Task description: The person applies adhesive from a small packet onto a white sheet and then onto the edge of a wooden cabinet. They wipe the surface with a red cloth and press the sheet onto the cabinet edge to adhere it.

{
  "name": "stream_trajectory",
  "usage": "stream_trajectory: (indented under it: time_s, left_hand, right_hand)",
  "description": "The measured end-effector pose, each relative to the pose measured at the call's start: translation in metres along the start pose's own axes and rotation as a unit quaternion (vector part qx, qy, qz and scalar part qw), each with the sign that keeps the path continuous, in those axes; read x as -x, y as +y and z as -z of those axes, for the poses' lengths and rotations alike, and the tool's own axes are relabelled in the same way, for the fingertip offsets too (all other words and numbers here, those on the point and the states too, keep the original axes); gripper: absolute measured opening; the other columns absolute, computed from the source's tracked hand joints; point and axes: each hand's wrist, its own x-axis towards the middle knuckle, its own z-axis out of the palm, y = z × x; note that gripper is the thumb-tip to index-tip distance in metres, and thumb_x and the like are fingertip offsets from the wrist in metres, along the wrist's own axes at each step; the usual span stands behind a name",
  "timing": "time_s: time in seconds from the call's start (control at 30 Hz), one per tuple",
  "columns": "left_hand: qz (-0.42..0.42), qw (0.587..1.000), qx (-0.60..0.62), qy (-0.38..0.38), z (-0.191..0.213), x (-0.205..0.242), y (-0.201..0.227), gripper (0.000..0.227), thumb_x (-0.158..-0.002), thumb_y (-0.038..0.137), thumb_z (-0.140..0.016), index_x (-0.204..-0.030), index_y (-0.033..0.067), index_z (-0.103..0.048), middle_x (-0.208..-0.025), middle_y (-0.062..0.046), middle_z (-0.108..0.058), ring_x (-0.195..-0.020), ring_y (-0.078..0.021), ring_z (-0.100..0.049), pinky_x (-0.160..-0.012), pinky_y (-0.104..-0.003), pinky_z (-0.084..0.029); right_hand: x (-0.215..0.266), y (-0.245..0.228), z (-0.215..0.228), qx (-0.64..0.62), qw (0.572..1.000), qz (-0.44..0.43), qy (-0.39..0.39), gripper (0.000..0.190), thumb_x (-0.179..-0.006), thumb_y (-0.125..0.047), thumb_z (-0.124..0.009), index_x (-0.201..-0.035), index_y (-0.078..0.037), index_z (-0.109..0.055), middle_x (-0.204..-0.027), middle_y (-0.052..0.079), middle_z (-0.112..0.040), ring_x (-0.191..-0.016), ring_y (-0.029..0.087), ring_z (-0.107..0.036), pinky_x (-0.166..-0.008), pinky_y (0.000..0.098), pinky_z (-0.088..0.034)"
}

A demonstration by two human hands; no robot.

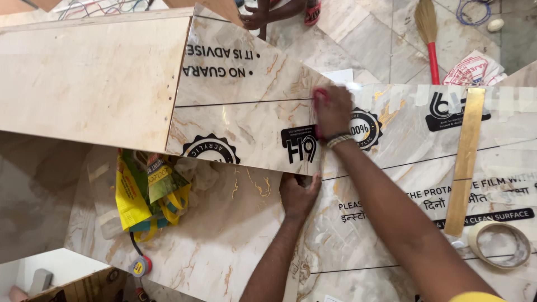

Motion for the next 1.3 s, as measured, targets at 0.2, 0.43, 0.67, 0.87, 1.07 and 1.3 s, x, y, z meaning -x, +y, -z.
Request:
stream_trajectory:
  time_s: [0.2,0.43,0.67,0.87,1.07,1.3]
  left_hand:
    - [-0.067,0.996,-0.038,0.039,0.002,-0.003,0.009,0.056,-0.076,0.033,-0.086,-0.115,0.0015,-0.062,-0.094,-0.015,-0.069,-0.08,-0.0293,-0.069,-0.076,-0.041,-0.057]
    - [0.018,0.999,-0.033,-0.018,0.001,-0.007,0.008,0.051,-0.076,0.031,-0.084,-0.113,0.0031,-0.063,-0.091,-0.014,-0.071,-0.078,-0.0289,-0.07,-0.077,-0.041,-0.057]
    - [-0.064,0.997,-0.011,0.039,0.0,-0.001,0.004,0.059,-0.076,0.031,-0.086,-0.118,-0.001,-0.06,-0.105,-0.017,-0.069,-0.09,-0.0291,-0.072,-0.082,-0.038,-0.059]
    - [-0.056,0.998,-0.013,0.038,0.002,-0.001,0.014,0.058,-0.076,0.036,-0.087,-0.115,0.0003,-0.063,-0.102,-0.016,-0.07,-0.089,-0.029,-0.072,-0.079,-0.039,-0.059]
    - [0.131,0.98,-0.117,-0.088,0.0,-0.006,0.002,0.044,-0.098,0.036,-0.073,-0.093,-0.0072,-0.064,-0.085,-0.021,-0.071,-0.077,-0.0364,-0.072,-0.078,-0.041,-0.057]
    - [0.025,0.999,-0.026,-0.01,-0.003,-0.006,-0.01,0.044,-0.083,0.031,-0.071,-0.117,0.0034,-0.064,-0.095,-0.016,-0.074,-0.085,-0.0328,-0.072,-0.081,-0.042,-0.058]
  right_hand:
    - [-0.023,-0.045,-0.001,-0.049,0.998,0.033,-0.005,0.016,-0.102,-0.021,-0.057,-0.108,-0.007,-0.062,-0.109,0.019,-0.057,-0.105,0.038,-0.053,-0.097,0.0526,-0.042]
    - [-0.081,-0.163,-0.048,-0.276,0.949,0.134,0.066,0.015,-0.096,-0.019,-0.067,-0.106,-0.008,-0.068,-0.108,0.011,-0.065,-0.105,0.03,-0.06,-0.096,0.0441,-0.049]
    - [-0.026,0.011,0.014,0.032,0.999,0.018,-0.036,0.012,-0.097,-0.02,-0.065,-0.096,-0.008,-0.064,-0.098,0.015,-0.061,-0.098,0.037,-0.057,-0.088,0.0515,-0.045]
    - [-0.031,0.007,-0.002,0.018,0.999,0.021,-0.042,0.03,-0.094,-0.026,-0.065,-0.115,-0.006,-0.057,-0.111,0.023,-0.055,-0.104,0.043,-0.049,-0.091,0.0555,-0.042]
    - [-0.099,-0.207,-0.067,-0.224,0.955,0.19,0.037,0.028,-0.104,-0.035,-0.059,-0.12,-0.012,-0.062,-0.125,0.016,-0.061,-0.123,0.037,-0.054,-0.112,0.049,-0.043]
    - [-0.068,-0.114,-0.066,-0.225,0.918,0.234,0.228,0.015,-0.099,-0.011,-0.077,-0.102,-0.01,-0.063,-0.11,0.007,-0.065,-0.111,0.028,-0.06,-0.103,0.0419,-0.051]
